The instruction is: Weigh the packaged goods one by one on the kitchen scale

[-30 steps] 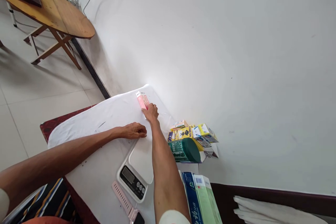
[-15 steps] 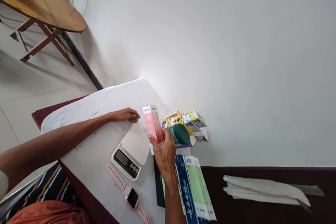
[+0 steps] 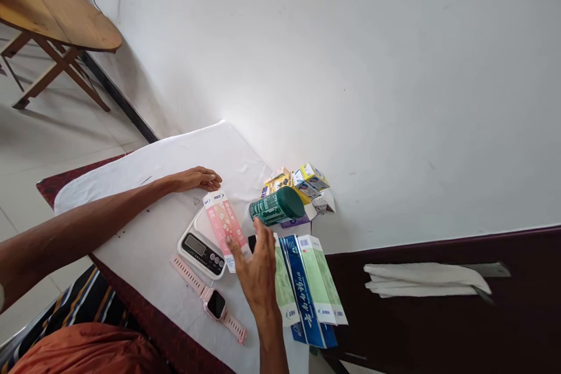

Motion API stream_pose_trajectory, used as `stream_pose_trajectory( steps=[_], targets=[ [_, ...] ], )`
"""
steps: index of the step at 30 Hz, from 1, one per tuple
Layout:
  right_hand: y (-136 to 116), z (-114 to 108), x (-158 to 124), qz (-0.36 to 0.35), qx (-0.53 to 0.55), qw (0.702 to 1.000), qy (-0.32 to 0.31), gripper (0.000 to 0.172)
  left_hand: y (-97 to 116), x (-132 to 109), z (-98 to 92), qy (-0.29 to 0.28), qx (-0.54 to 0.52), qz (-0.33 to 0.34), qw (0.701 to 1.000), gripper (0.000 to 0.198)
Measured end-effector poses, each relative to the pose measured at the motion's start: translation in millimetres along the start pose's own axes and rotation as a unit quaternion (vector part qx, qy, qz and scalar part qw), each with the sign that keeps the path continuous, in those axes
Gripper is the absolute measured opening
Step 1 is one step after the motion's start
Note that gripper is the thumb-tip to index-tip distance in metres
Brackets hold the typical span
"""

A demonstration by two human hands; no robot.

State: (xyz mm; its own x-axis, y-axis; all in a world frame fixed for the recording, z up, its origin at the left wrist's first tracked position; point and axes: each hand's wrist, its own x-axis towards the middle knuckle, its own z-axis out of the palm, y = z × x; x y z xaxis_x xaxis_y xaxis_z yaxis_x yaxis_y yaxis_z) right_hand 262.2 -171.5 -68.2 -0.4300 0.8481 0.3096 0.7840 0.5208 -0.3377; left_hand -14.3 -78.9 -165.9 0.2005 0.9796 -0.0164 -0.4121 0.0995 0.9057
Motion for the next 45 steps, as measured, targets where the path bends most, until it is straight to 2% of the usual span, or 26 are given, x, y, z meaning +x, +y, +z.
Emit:
stream_pose_trajectory(
  steps=[3,5,11,14,17,20,25,29,32,36,40,43,45],
  targets=[
    [-0.5,-13.8,2.2,0.013,0.005,0.999,0.042,0.057,1.2,-0.7,1.2,-0.003,0.003,-0.003,1.000,0.038],
    [-2.1,-13.4,1.5,0.006,0.000,0.999,0.042,0.054,2.7,-1.8,2.5,-0.004,0.009,-0.004,1.000,0.041],
    [-7.6,23.1,-9.5,-0.015,-0.032,0.999,-0.013,0.058,7.0,-5.5,6.5,-0.001,0.034,0.000,0.999,0.049],
    [-8.0,37.8,-19.7,-0.014,-0.045,0.999,0.012,0.050,8.2,-6.1,7.3,-0.001,0.045,0.002,0.999,0.051],
    [-5.9,39.1,-34.0,-0.011,-0.042,0.998,0.043,0.048,8.4,-5.9,7.4,0.001,0.054,0.004,0.999,0.053],
    [-0.1,24.9,-48.4,-0.005,-0.047,0.996,0.080,0.052,8.3,-5.8,7.2,0.002,0.061,0.003,0.998,0.051],
    [21.5,-22.7,-59.8,0.038,-0.099,0.979,0.175,0.063,11.8,-9.5,8.6,0.000,0.071,0.003,0.997,0.050],
    [49.0,-50.6,-63.3,0.086,-0.130,0.968,0.194,0.071,16.5,-14.2,11.3,-0.003,0.079,0.008,0.997,0.052],
    [68.4,-52.9,-66.7,0.115,-0.130,0.970,0.172,0.074,17.9,-15.8,12.6,0.001,0.087,0.010,0.996,0.052],
    [81.4,-43.0,-69.7,0.136,-0.108,0.976,0.132,0.074,17.8,-15.9,13.0,0.002,0.102,0.010,0.995,0.052],
    [80.2,-42.3,-71.0,0.137,-0.107,0.976,0.131,0.081,16.3,-14.4,11.7,-0.006,0.119,0.013,0.993,0.051],
    [73.6,-51.8,-73.3,0.151,-0.109,0.971,0.150,0.085,13.8,-12.3,9.1,-0.014,0.134,0.019,0.991,0.051],
    [68.6,-59.8,-75.3,0.162,-0.104,0.967,0.168,0.081,12.3,-11.5,7.7,-0.020,0.147,0.025,0.989,0.051]
  ],
)
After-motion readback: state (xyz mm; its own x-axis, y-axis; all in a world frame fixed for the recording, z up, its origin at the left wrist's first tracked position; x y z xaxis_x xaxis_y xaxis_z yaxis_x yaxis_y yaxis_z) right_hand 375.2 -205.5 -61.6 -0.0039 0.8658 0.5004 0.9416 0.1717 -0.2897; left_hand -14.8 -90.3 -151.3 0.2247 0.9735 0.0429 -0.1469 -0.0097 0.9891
